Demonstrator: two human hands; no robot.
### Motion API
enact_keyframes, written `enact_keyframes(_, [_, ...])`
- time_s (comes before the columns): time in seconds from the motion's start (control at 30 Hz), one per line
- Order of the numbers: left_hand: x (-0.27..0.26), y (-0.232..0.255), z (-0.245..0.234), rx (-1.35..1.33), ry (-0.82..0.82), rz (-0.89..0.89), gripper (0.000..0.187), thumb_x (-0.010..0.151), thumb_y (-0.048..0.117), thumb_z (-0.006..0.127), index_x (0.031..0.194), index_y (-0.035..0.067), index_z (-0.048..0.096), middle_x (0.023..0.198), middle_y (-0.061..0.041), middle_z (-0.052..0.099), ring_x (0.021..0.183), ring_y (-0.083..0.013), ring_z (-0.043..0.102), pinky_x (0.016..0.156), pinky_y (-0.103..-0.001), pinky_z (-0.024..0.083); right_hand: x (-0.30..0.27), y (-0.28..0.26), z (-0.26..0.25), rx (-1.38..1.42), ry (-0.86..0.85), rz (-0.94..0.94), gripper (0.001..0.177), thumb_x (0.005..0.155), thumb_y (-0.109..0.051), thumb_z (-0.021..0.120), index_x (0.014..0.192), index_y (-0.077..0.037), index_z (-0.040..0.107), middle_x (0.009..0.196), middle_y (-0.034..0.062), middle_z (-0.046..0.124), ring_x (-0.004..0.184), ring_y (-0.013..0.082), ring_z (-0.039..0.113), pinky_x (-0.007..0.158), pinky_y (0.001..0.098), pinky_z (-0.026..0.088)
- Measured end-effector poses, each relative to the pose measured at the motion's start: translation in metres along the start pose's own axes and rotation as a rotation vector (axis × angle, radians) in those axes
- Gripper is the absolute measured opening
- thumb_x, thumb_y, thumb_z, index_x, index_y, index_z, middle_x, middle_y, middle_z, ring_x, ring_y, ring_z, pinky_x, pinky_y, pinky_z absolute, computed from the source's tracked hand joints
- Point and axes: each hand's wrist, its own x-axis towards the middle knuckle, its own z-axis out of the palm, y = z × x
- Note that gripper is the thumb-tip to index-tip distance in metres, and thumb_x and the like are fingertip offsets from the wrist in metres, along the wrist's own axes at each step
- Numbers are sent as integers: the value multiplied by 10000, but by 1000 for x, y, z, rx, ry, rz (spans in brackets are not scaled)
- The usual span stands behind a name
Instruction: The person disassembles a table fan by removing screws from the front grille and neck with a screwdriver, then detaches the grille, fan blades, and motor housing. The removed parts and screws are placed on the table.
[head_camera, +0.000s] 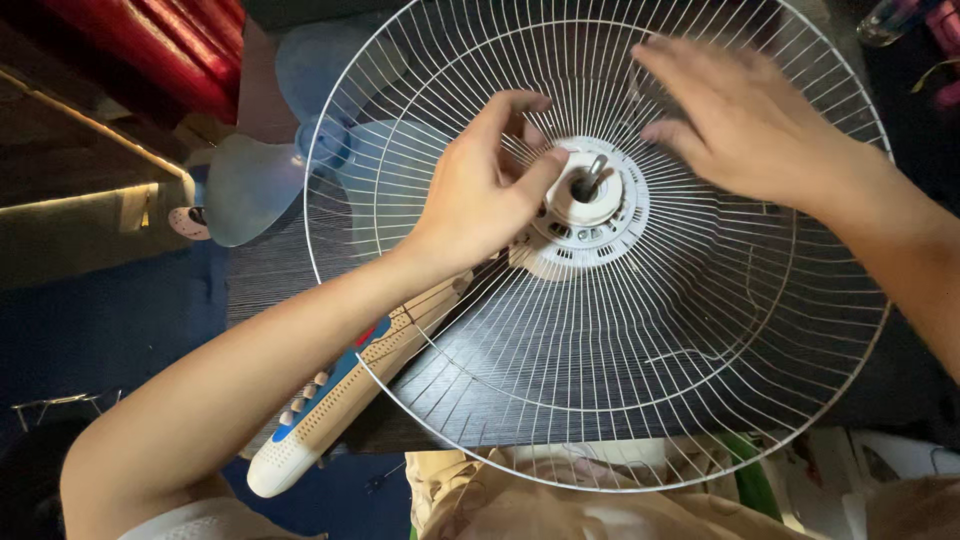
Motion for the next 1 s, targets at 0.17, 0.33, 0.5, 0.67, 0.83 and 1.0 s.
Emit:
enact_keyframes(0.17, [-1, 3, 6, 13, -76, 336, 637, 961, 233, 738, 1443, -49, 432, 1311, -207, 632, 1143, -293, 702, 986, -411, 563, 3, -25, 1, 285, -195, -27, 1099, 723, -563, 736, 1563, -15, 287, 1544, 227, 400, 1428, 376, 394, 1161, 541, 317])
enact_keyframes(0.33, [-1, 5, 0, -36, -3, 89, 571, 907, 214, 697, 1408, 9, 515, 1281, -185, 640, 1024, -307, 759, 857, -413, 620, 8, -32, 4, 197, -180, -76, 1199, 651, -630, 760, 1556, -31, 251, 1532, 227, 393, 1425, 379, 361, 1175, 552, 282])
enact_keyframes(0.5, [-8, -2, 4, -71, -40, 263, 594, 936, 180, 718, 1425, -39, 464, 1404, -221, 564, 1311, -324, 643, 1085, -416, 549, 0, -18, -6, -10, 15, -104, 828, 887, -349, 632, 1583, -25, 320, 1544, 230, 465, 1439, 366, 434, 1148, 569, 314])
enact_keyframes(0.67, [-4, -5, 8, -60, -70, 237, 598, 927, 192, 718, 1423, -32, 468, 1409, -221, 568, 1343, -343, 619, 1096, -435, 535, -3, -28, -1, 447, -217, 52, 744, 953, -326, 560, 1597, -35, 325, 1431, 210, 551, 1322, 350, 543, 1136, 524, 404])
enact_keyframes(0.83, [-1, 0, 4, -50, -55, 250, 593, 923, 186, 707, 1423, -26, 470, 1432, -227, 555, 1343, -338, 624, 1110, -429, 538, 5, -51, 0, 330, -172, -93, 1032, 811, -489, 777, 1529, 45, 264, 1343, 294, 524, 1286, 410, 495, 1115, 560, 340])
enact_keyframes(1.0, [-1, 1, -2, 19, -47, 231, 606, 920, 185, 705, 1434, -24, 464, 1455, -231, 540, 1366, -347, 576, 1142, -454, 468, 6, -48, -21, 404, -73, -82, 1092, 768, -263, 848, 1604, 21, 205, 1504, 318, 443, 1420, 421, 400, 1178, 524, 298])
